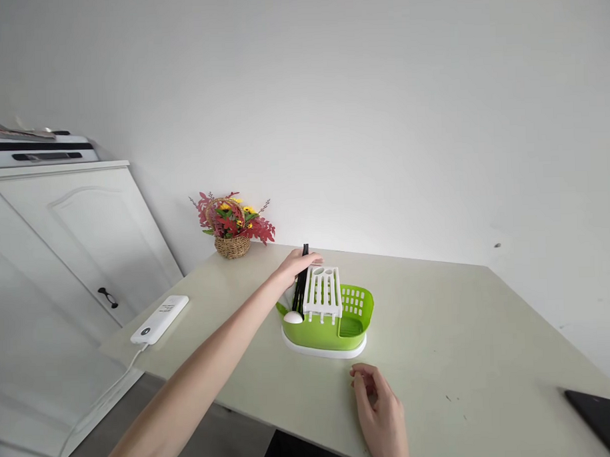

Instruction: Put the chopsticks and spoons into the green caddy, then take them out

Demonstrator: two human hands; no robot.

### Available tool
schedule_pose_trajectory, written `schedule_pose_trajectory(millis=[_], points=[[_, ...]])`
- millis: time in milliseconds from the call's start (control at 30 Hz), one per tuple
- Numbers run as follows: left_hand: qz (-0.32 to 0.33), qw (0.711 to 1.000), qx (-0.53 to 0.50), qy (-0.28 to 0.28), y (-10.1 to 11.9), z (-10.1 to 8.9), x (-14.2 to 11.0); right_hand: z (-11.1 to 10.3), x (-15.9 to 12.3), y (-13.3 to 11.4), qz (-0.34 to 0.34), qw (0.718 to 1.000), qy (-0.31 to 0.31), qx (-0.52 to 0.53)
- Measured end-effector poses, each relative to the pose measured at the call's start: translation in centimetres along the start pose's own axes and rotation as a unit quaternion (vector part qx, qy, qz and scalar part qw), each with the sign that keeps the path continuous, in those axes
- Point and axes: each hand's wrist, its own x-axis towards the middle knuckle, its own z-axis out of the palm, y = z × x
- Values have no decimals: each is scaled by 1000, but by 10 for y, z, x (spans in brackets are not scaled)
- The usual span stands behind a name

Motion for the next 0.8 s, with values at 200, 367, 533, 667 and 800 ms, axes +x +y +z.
schedule_pose_trajectory(millis=[200,367,533,667,800], points=[[-3,999,-15,-51,2,-2,-1,0,-1,-3,-19,1000,10,9],[12,996,-18,-90,2,-11,-2,1,1,3,-23,1000,-1,4],[60,989,-76,-108,4,-21,-5,-1,3,10,-19,1000,-23,-5],[104,974,-170,-110,27,-47,-12,-3,1,6,-21,999,-20,-17],[120,933,-336,-56,61,-100,-17,-4,0,3,-10,1000,-14,-20]])
